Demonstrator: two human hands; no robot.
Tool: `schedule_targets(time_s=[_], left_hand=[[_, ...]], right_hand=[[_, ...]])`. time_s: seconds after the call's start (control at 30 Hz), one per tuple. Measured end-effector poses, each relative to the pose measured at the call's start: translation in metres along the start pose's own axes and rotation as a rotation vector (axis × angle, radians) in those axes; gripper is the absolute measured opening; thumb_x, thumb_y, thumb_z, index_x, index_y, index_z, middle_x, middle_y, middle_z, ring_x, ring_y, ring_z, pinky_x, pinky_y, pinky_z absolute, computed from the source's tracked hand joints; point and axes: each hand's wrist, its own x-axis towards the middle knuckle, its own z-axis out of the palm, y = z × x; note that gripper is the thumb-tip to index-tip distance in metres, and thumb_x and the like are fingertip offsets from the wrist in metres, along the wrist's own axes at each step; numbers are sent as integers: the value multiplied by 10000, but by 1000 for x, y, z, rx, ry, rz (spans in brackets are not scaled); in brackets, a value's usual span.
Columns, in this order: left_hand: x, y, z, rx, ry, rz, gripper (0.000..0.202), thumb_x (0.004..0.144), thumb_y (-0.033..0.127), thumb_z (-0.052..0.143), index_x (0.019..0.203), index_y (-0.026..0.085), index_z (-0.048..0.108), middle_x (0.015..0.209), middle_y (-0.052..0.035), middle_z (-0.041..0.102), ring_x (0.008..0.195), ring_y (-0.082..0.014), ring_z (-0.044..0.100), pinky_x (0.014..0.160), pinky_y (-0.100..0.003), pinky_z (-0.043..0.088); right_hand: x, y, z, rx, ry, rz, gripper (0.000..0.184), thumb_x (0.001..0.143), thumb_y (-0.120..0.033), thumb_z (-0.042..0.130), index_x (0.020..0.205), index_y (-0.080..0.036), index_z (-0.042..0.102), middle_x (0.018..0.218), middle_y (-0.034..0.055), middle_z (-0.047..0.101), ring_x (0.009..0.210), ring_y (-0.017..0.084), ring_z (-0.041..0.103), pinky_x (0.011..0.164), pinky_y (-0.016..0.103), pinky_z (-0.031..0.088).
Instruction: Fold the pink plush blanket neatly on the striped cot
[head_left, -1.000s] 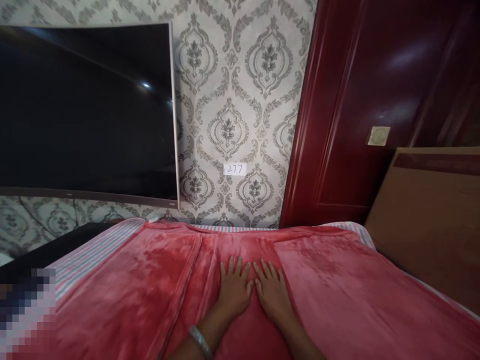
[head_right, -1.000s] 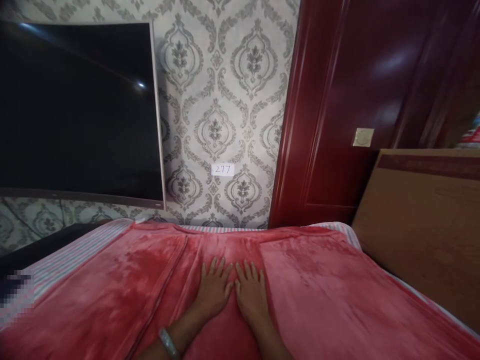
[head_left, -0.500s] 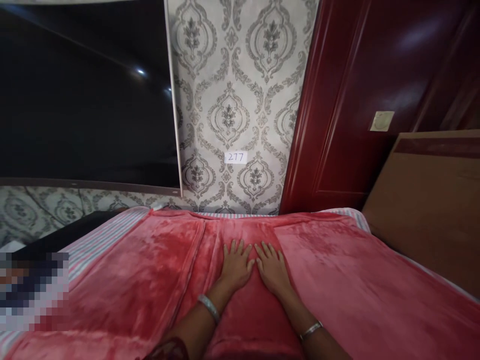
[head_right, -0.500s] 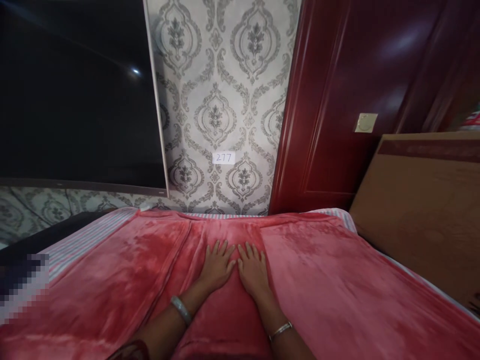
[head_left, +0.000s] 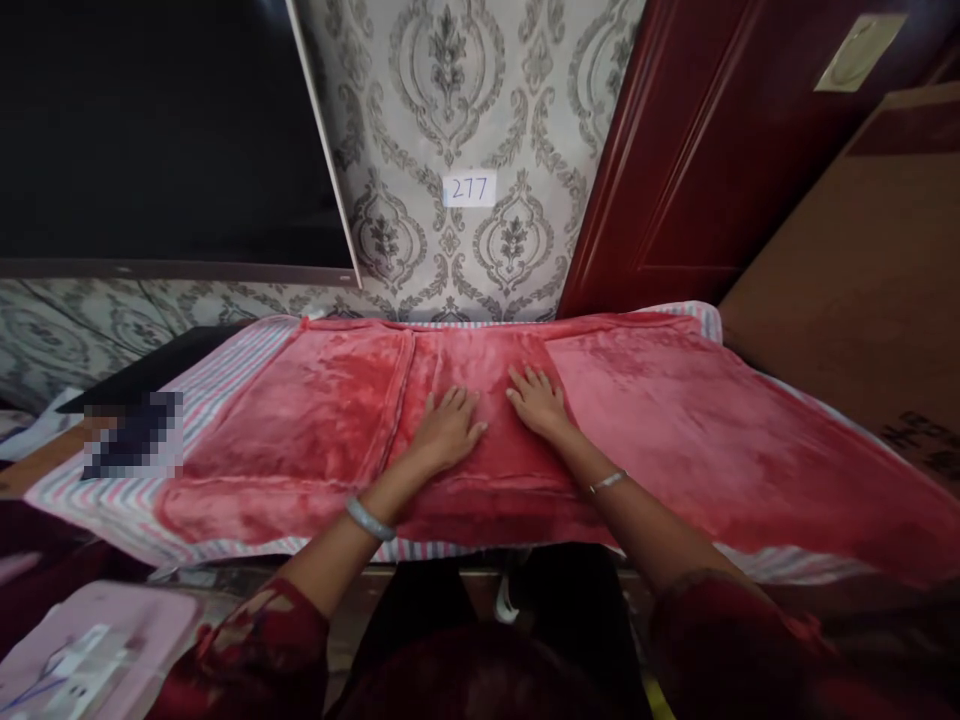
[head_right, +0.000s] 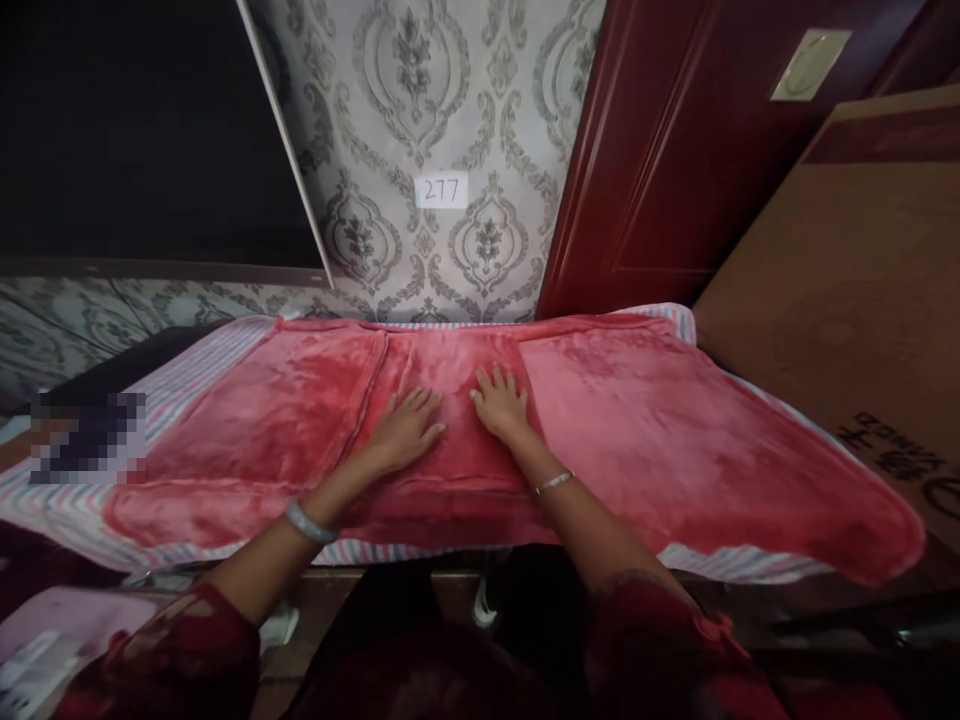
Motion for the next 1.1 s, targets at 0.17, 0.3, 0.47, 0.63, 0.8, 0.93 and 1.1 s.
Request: schedule_targets(time_s=[0.17, 0.3, 0.47, 0.63, 0.8, 0.93, 1.1], left_hand=[[-36, -2, 33, -1, 41, -2, 640, 996, 561, 436, 1570, 285, 372, 1666, -121, 288, 1553, -354, 201, 1212, -659, 200], [-39, -2, 37, -5, 23, -13, 668, 991, 570, 444, 1583, 274, 348, 1669, -128, 275, 1557, -349, 192, 1215, -655, 198], [-39, 1, 28, -28, 0, -36, 668, 996, 548, 447, 1580, 236, 351, 1672, -132, 262, 1563, -331, 177, 1223, -643, 203], [-44, 1, 30, -50, 70, -37, 612, 1011, 497, 436, 1544, 198, 414, 1651, -121, 324, 1553, -314, 219, 1240, -611, 202], [-48, 2, 34, -53, 189, -104, 495, 1011, 375, 441, 1449, 168, 543, 1603, -145, 408, 1522, -336, 290, 1229, -540, 285], [-54, 6, 39, -35, 246, -185, 490, 998, 345, 442, 1426, 140, 563, 1584, -165, 428, 1478, -362, 363, 1208, -523, 328], [-69, 6, 49, -3, 269, -178, 521, 1003, 367, 419, 1448, 124, 534, 1563, -178, 456, 1465, -355, 389, 1213, -544, 310]], right_hand=[[-57, 4, 29, -36, -5, -159, 608, 1047, -537, 333, 1618, -337, 280, 1696, 32, 186, 1545, 327, 157, 1211, 587, 184], [-69, 7, 41, -81, 41, -146, 601, 1055, -540, 307, 1619, -336, 275, 1693, 29, 196, 1550, 310, 146, 1223, 574, 152], [-65, 4, 36, -84, 29, -138, 590, 1059, -533, 317, 1615, -338, 286, 1690, 26, 206, 1551, 298, 153, 1224, 556, 172], [-66, 6, 38, -89, 42, -140, 582, 1063, -518, 322, 1613, -330, 293, 1690, 31, 208, 1548, 289, 163, 1225, 553, 173], [-66, 6, 41, -90, 61, -137, 579, 1061, -508, 315, 1611, -329, 300, 1687, 33, 215, 1548, 289, 169, 1219, 557, 186], [-67, 5, 39, -91, 42, -133, 576, 1060, -491, 328, 1612, -329, 294, 1691, 17, 194, 1551, 290, 163, 1220, 553, 197], [-68, 7, 41, -104, 47, -136, 570, 1063, -483, 328, 1609, -321, 307, 1689, 23, 205, 1550, 286, 167, 1226, 548, 187]])
